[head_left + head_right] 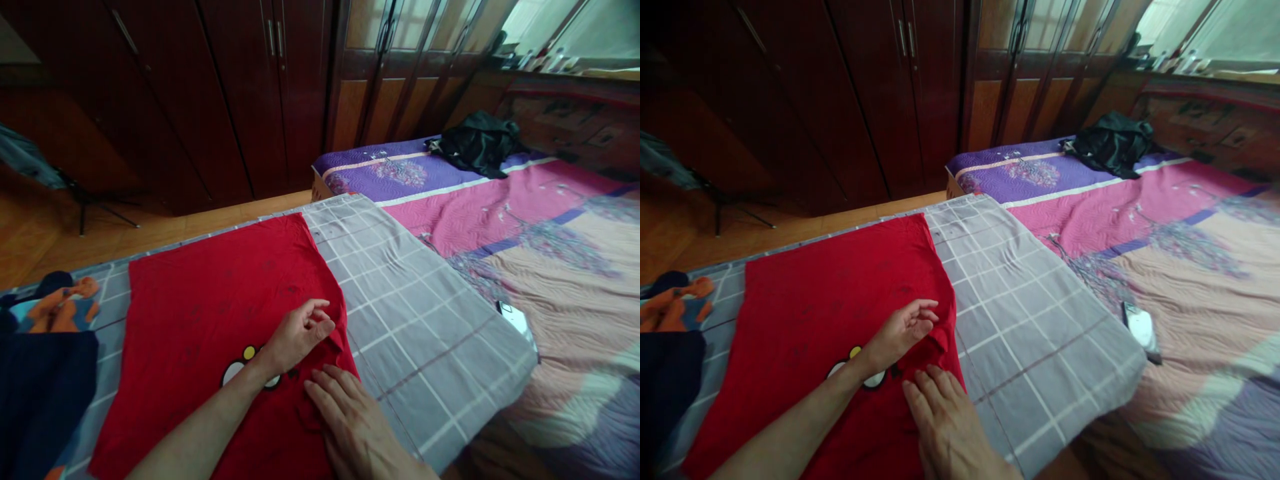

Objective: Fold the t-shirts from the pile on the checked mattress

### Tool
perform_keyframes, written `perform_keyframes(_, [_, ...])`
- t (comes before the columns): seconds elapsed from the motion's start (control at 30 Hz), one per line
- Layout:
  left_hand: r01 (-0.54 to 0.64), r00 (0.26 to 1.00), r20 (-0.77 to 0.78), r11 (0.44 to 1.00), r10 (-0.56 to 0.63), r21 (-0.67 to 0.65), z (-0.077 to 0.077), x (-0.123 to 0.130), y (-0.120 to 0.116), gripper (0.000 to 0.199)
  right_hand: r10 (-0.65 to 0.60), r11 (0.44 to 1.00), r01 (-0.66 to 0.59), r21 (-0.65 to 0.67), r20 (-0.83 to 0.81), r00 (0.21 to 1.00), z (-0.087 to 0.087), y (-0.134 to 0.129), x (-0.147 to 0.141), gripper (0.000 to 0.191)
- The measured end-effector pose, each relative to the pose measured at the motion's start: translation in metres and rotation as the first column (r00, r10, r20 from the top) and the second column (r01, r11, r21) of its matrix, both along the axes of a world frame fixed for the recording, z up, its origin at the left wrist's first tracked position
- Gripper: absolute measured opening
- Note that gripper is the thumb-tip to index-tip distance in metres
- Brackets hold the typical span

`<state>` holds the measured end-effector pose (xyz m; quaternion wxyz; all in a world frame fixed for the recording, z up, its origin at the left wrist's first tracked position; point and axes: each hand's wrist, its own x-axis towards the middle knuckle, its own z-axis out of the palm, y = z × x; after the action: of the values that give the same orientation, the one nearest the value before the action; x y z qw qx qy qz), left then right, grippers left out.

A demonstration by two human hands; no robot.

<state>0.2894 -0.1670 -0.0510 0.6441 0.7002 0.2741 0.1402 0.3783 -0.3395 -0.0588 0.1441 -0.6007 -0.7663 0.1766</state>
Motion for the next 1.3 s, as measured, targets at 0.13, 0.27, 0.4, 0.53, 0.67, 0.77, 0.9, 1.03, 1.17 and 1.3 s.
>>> perform_keyframes(0.13, [0.120,0.988,-0.119,0.971,-0.096,0.208,0.008,-0.004,-0.002,0.080,-0.041,0.984,0.025,0.176,0.087,0.995,-0.005,-0.017,0.015,0.068])
perform_keyframes(0.27, [0.189,0.981,-0.127,0.854,-0.145,0.485,0.010,-0.003,-0.013,0.067,-0.105,0.963,0.077,0.257,0.096,0.990,0.016,-0.038,0.024,0.060])
perform_keyframes(0.4, [0.129,0.991,-0.059,0.708,-0.123,0.694,0.001,0.004,-0.020,0.049,-0.131,0.972,0.113,0.205,0.076,0.988,0.024,-0.049,0.025,0.054])
perform_keyframes(0.53, [-0.070,0.997,0.021,0.772,0.072,0.632,-0.006,0.010,-0.010,0.019,-0.126,0.950,0.116,0.291,0.016,0.992,-0.002,-0.050,0.025,0.041])
perform_keyframes(0.67, [-0.233,0.958,-0.012,0.799,0.287,0.554,-0.001,0.005,0.006,0.012,-0.099,0.959,0.098,0.265,-0.008,0.995,-0.016,-0.051,0.025,0.036])
perform_keyframes(0.77, [-0.206,0.956,-0.050,0.780,0.291,0.591,0.009,0.001,0.005,0.017,-0.085,0.956,0.088,0.279,-0.022,0.996,-0.013,-0.051,0.026,0.036])
perform_keyframes(0.9, [0.001,0.948,-0.239,0.750,0.209,0.662,0.013,0.001,-0.010,0.028,-0.086,0.951,0.093,0.294,-0.036,0.996,-0.011,-0.051,0.025,0.035])
perform_keyframes(1.03, [0.057,0.933,-0.298,0.735,0.201,0.676,0.004,0.005,-0.015,0.019,-0.065,0.933,0.078,0.352,-0.047,0.997,-0.014,-0.051,0.026,0.033])
perform_keyframes(1.17, [0.005,0.937,-0.285,0.806,0.203,0.592,0.000,0.006,-0.011,0.008,-0.033,0.914,0.055,0.402,-0.060,0.998,-0.018,-0.053,0.027,0.029])
perform_keyframes(1.3, [0.017,0.942,-0.262,0.748,0.211,0.663,-0.002,0.005,-0.014,0.015,-0.010,0.922,0.035,0.386,-0.067,0.998,-0.012,-0.056,0.027,0.028])
